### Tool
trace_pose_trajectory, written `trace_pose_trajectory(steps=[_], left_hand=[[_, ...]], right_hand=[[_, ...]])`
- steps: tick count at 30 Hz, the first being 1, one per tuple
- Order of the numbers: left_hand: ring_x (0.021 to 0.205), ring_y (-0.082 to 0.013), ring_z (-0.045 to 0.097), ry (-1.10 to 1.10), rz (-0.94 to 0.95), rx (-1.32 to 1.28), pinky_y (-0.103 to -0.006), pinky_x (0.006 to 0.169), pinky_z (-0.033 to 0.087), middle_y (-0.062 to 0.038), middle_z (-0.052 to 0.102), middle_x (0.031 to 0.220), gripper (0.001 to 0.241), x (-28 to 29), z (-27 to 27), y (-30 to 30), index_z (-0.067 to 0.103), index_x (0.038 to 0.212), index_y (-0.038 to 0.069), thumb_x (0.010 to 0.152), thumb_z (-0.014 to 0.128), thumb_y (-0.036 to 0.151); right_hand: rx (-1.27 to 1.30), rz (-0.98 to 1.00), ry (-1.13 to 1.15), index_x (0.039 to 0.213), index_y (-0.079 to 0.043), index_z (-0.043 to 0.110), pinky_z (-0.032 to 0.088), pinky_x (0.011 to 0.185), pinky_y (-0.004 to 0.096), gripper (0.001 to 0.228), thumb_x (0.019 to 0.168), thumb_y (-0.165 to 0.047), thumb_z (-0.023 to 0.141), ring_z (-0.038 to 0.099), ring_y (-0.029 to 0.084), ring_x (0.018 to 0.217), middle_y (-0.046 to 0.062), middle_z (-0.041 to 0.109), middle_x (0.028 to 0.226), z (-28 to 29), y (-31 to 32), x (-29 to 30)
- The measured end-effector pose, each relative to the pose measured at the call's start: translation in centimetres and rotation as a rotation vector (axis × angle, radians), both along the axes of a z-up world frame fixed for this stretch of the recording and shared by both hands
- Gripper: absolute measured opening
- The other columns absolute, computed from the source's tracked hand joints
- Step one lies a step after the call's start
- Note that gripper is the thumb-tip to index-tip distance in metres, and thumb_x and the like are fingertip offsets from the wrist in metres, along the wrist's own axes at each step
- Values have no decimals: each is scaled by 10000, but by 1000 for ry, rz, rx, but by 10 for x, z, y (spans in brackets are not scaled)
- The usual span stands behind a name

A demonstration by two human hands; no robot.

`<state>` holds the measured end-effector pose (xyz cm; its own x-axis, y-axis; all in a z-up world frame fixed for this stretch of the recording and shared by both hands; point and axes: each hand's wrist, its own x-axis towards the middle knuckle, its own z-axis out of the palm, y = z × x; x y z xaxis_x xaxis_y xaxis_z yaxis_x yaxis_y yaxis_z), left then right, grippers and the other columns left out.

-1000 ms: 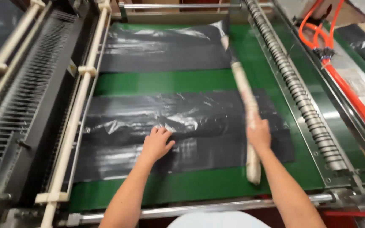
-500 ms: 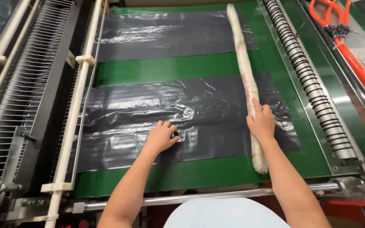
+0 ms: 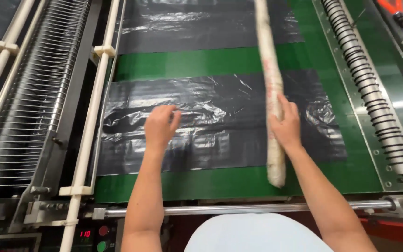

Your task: Using a long stick to flatten and guide plastic bags on a conveyor belt to ensure they stay flat and aligned during production.

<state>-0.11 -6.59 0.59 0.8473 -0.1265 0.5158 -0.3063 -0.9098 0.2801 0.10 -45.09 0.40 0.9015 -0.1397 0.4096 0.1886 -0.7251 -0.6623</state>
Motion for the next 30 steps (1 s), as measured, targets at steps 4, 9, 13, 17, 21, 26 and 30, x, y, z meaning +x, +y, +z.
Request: trace_pose_trajectory(steps=[4,9,13,17,21,26,30], left_hand=[[752,-239,583,-390,32,-141,-355,726,503,-29,592,763,253,-9,29,26,696,1017,112,998,632,357],[750,-214,562,-583,92,-234,-340,763,486,-12,596,801,517,-14,36,47,701,1056,109,1044,451,561],[846,-203,571,-578,105,-327,-289,746,490,-27,615,895,703,-20,43,49,676,1134,80,993,339,681],[958,-167,602,-528,279,-499,-246,690,556,-18,586,1054,847,-21,27,57,596,1189,117,877,309,850],[961,-187,609,-570,283,-449,-269,713,547,-54,591,1073,826,-14,28,54,602,1201,79,940,296,800],[1032,-394,532,-292,176,-188,-505,929,436,-189,608,1096,642,7,-19,48,593,1261,36,1027,473,622],[1312,-413,413,339,242,-18,-656,860,530,-152,533,1349,543,-4,-11,5,518,1368,107,963,591,461]], right_hand=[[232,203,-64,1428,-121,581,506,853,435,683,754,-27,646,585,360,986,167,540,1063,12,72,-17],[420,410,27,1410,-205,602,517,807,364,639,780,-112,654,600,256,954,94,546,1065,25,156,-47],[311,660,-67,1436,-242,568,548,815,372,679,770,-170,681,617,281,987,60,570,1091,22,201,-61],[178,753,-113,1475,-274,504,556,818,389,677,812,-222,628,608,285,997,48,546,1114,33,228,-74],[79,649,-194,1458,-287,518,559,757,320,633,832,-226,592,586,216,964,2,509,1046,40,234,-79],[-156,376,-179,1409,-289,557,573,657,367,619,792,-263,604,597,250,903,30,529,981,28,203,-54],[-322,173,-120,1372,-304,582,575,642,335,610,766,-240,604,594,225,890,24,530,986,-21,114,-8]])
